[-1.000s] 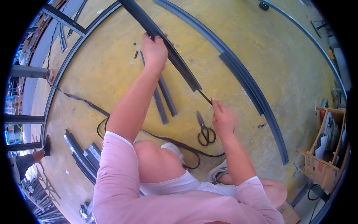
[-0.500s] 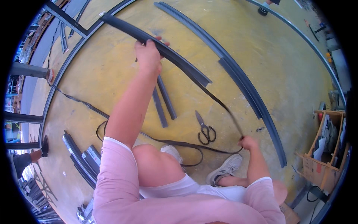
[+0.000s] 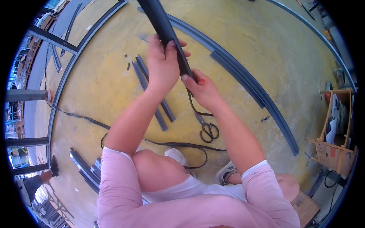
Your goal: The person inserts black rubber strips into the channels of metal frame components, pressing them into place by hand and cutting them to size using scissors.
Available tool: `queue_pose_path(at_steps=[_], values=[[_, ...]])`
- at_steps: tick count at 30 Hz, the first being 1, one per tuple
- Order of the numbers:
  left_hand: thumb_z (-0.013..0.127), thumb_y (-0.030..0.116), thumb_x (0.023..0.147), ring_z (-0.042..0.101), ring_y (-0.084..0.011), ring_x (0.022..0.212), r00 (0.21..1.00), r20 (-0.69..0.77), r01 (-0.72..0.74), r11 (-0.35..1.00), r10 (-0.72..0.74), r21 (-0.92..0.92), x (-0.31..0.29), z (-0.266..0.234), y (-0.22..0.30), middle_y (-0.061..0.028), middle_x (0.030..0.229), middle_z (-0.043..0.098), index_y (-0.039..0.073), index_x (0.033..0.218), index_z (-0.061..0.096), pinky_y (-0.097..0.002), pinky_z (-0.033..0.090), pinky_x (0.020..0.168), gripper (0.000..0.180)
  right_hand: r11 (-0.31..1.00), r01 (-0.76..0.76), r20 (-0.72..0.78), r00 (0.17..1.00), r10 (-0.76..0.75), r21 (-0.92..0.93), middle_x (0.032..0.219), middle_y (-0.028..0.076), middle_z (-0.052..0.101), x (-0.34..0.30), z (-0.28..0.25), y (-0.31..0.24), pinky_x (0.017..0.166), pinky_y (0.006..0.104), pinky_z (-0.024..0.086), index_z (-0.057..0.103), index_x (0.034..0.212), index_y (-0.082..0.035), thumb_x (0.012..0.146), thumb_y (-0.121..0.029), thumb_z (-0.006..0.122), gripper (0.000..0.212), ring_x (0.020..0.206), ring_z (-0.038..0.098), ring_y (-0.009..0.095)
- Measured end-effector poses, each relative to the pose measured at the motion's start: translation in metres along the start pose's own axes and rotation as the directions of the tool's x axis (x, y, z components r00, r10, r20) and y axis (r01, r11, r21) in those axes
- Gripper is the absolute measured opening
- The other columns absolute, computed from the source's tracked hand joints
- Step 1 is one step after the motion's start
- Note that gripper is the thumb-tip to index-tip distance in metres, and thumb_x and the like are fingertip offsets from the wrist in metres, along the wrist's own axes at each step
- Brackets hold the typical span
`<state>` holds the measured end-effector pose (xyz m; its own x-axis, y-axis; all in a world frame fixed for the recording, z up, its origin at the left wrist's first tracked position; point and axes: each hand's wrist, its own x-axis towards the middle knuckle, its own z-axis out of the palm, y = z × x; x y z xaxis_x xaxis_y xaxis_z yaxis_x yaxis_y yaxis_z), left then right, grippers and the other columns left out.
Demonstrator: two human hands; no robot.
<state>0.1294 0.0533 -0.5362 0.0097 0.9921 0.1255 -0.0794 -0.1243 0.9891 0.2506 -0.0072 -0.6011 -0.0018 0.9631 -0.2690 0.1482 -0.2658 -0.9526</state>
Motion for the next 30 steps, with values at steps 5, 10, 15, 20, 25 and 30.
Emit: queue_pose_path(at_steps=[5,10,15,20,25,30], values=[[0.041,0.008,0.103,0.068,-0.0174,0.074,1.0,0.01,0.009,0.996,-0.01,0.086,-0.004,0.0,0.008,-0.0096,0.095,0.065,0.003,0.118,0.041,-0.03,0.057,0.061,0.015,0.979,-0.028,-0.038,0.999,0.037,0.2,0.077,0.001,0.061,0.0,0.017,0.011,0.068,0.0255,0.042,0.061,0.092,-0.002,0.095,-0.031,0.064,0.03,0.073,0.053,0.009],[0.04,0.006,0.102,0.068,-0.0211,0.065,0.993,-0.114,0.02,0.999,-0.025,-0.047,0.02,-0.027,0.01,-0.0131,0.094,0.065,0.0,0.114,0.041,-0.0345,0.059,0.055,0.013,0.979,-0.16,0.019,0.987,0.159,0.126,0.07,0.001,0.059,-0.022,0.017,0.048,0.061,0.0262,0.04,0.062,0.085,-0.003,0.091,-0.032,0.068,0.031,0.066,0.049,0.009],[0.04,0.008,0.101,0.067,-0.0241,0.065,0.98,-0.175,0.085,0.995,-0.093,-0.053,0.031,-0.037,0.007,-0.0156,0.093,0.064,-0.003,0.113,0.04,-0.0362,0.059,0.055,0.016,0.943,-0.266,-0.03,0.96,0.277,0.198,0.076,0.003,0.063,-0.047,0.009,0.123,0.07,0.0247,0.044,0.063,0.088,-0.001,0.093,-0.027,0.066,0.026,0.073,0.055,0.009],[0.038,0.012,0.103,0.066,-0.0266,0.07,0.921,-0.242,0.289,0.952,-0.305,-0.1,0.055,-0.066,-0.021,-0.0159,0.097,0.063,-0.002,0.114,0.043,-0.0406,0.06,0.057,0.018,0.97,-0.241,-0.284,0.931,0.229,-0.01,0.079,0.007,0.065,-0.072,-0.037,0.192,0.076,0.0286,0.048,0.062,0.092,-0.001,0.092,-0.023,0.065,0.022,0.076,0.06,0.015],[0.036,0.011,0.103,0.066,-0.0303,0.073,0.856,-0.44,0.221,0.962,-0.27,-0.159,0.058,-0.088,-0.077,-0.0183,0.103,0.057,-0.001,0.113,0.038,-0.045,0.059,0.057,0.016,0.849,-0.076,-0.308,0.945,-0.105,-0.523,0.088,0.014,0.067,-0.106,-0.034,0.19,0.073,0.0379,0.052,0.063,0.102,-0.006,0.093,-0.018,0.059,0.015,0.08,0.067,0.028],[0.033,0.009,0.102,0.066,-0.0305,0.076,0.856,-0.447,0.195,0.964,-0.258,-0.183,0.06,-0.088,-0.11,-0.0189,0.109,0.055,0.001,0.121,0.03,-0.0438,0.06,0.059,0.021,0.675,0.185,0.351,0.929,0.117,-0.714,0.097,0.018,0.066,-0.157,0.005,0.213,0.076,0.0502,0.054,0.061,0.109,-0.008,0.089,-0.017,0.058,0.022,0.085,0.066,0.04]])
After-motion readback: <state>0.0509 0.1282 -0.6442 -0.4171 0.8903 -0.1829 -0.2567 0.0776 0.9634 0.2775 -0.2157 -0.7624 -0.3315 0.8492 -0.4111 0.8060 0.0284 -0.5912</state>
